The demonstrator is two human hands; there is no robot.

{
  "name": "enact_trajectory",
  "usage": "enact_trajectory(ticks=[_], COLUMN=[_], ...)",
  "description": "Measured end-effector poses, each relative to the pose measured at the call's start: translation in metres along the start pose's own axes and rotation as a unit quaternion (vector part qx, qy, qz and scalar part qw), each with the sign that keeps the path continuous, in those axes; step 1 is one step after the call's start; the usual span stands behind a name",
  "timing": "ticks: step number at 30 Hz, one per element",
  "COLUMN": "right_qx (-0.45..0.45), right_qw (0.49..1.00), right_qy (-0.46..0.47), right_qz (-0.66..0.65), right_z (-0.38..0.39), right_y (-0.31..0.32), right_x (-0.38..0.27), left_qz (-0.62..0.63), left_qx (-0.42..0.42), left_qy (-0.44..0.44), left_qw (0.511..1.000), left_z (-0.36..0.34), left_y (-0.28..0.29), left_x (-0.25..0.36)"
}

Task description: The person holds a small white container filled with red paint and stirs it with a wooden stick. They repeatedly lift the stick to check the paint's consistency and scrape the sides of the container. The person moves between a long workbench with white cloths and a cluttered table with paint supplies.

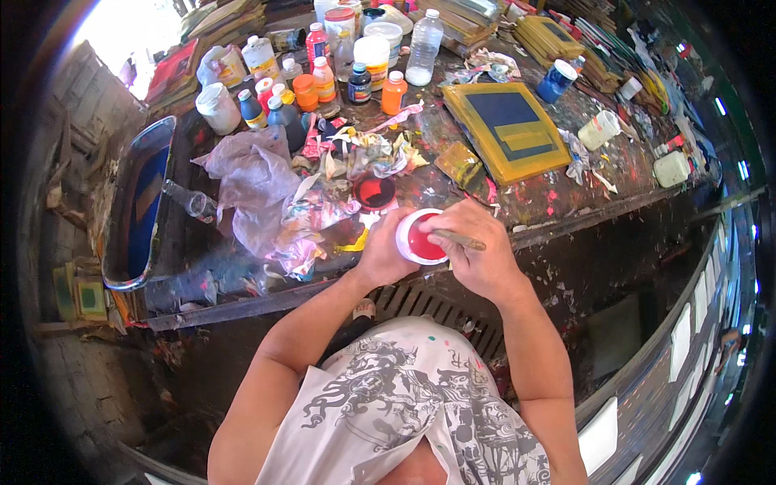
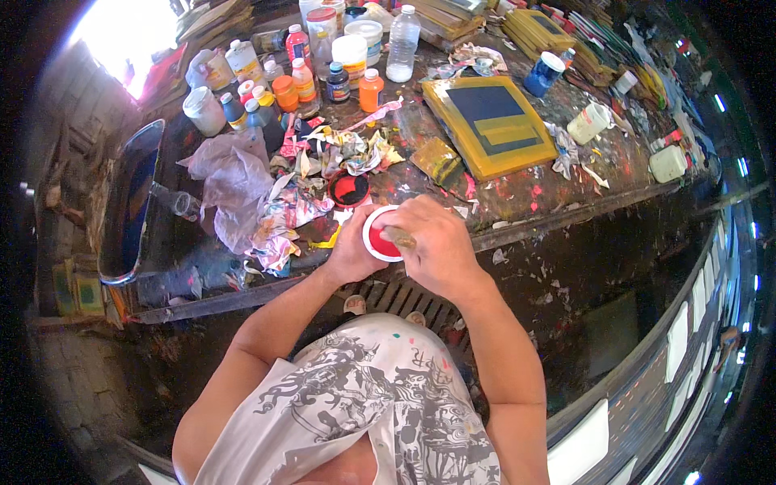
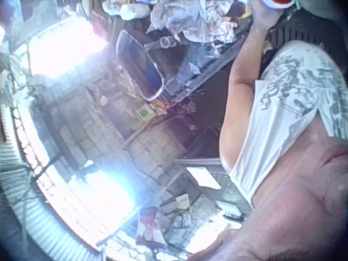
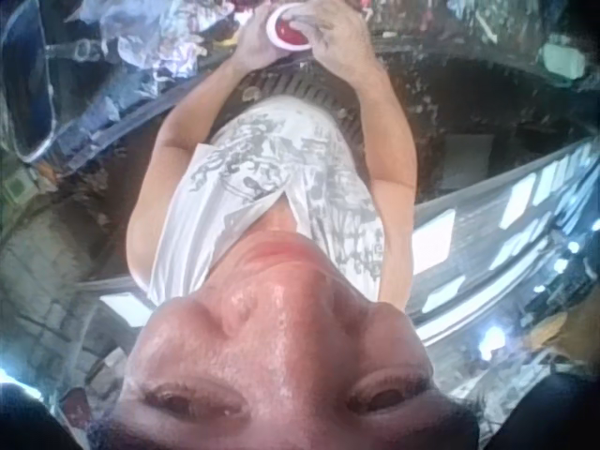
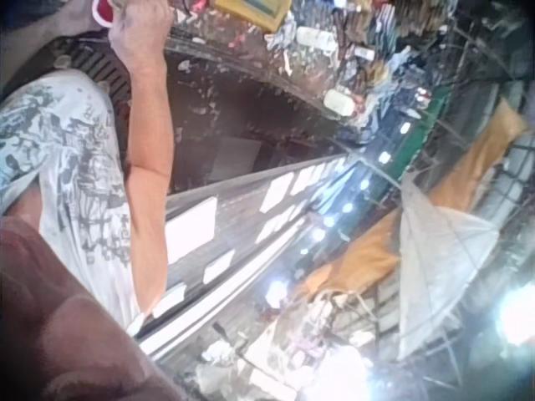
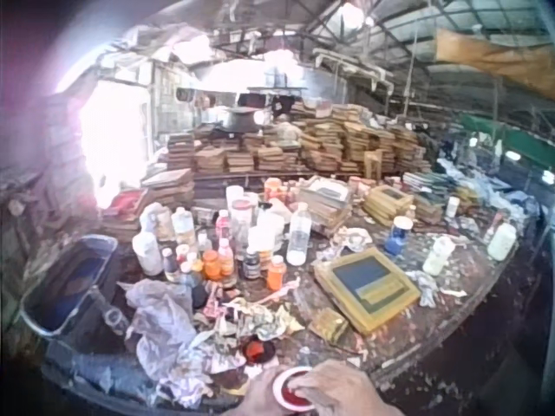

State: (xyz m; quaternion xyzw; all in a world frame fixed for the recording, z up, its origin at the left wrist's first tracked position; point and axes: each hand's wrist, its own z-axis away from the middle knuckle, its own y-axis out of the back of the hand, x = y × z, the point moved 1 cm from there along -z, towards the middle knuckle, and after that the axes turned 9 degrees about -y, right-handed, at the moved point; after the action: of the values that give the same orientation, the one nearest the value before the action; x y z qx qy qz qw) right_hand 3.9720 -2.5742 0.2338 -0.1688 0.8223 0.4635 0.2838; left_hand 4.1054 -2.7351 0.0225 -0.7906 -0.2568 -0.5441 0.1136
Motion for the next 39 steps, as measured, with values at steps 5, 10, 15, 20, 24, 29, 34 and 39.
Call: enact_trajectory(ticks=[5,10,15,20,24,29,34,39], right_qx=[-0.146,-0.164,-0.127,-0.188,-0.147,-0.169,-0.085,-0.141], right_qw=[0.984,0.986,0.991,0.982,0.988,0.985,0.992,0.990], right_qy=[-0.099,0.014,0.020,0.006,0.021,0.014,0.008,0.012], right_qz=[0.003,-0.015,0.035,-0.023,0.034,-0.021,0.098,0.004], right_z=[-0.019,-0.016,-0.020,-0.022,-0.013,0.003,0.005,0.015], right_y=[0.016,0.018,0.023,0.033,0.037,0.039,0.037,0.032], right_x=[0.007,0.015,0.009,0.003,0.009,0.011,0.001,-0.005], left_qz=[-0.154,-0.167,-0.202,-0.183,-0.163,-0.170,-0.197,-0.187], left_qx=[0.000,0.007,-0.009,-0.012,0.005,-0.013,-0.026,-0.030], left_qy=[-0.033,-0.054,-0.042,-0.036,-0.090,-0.092,-0.119,-0.114], left_qw=[0.988,0.985,0.978,0.982,0.982,0.981,0.973,0.975], left_z=[0.001,-0.006,-0.009,-0.008,-0.010,-0.010,-0.010,-0.009], left_y=[0.007,0.012,0.011,0.013,0.011,0.011,0.012,0.013], left_x=[0.011,0.019,0.020,0.017,0.013,0.011,0.017,0.018])
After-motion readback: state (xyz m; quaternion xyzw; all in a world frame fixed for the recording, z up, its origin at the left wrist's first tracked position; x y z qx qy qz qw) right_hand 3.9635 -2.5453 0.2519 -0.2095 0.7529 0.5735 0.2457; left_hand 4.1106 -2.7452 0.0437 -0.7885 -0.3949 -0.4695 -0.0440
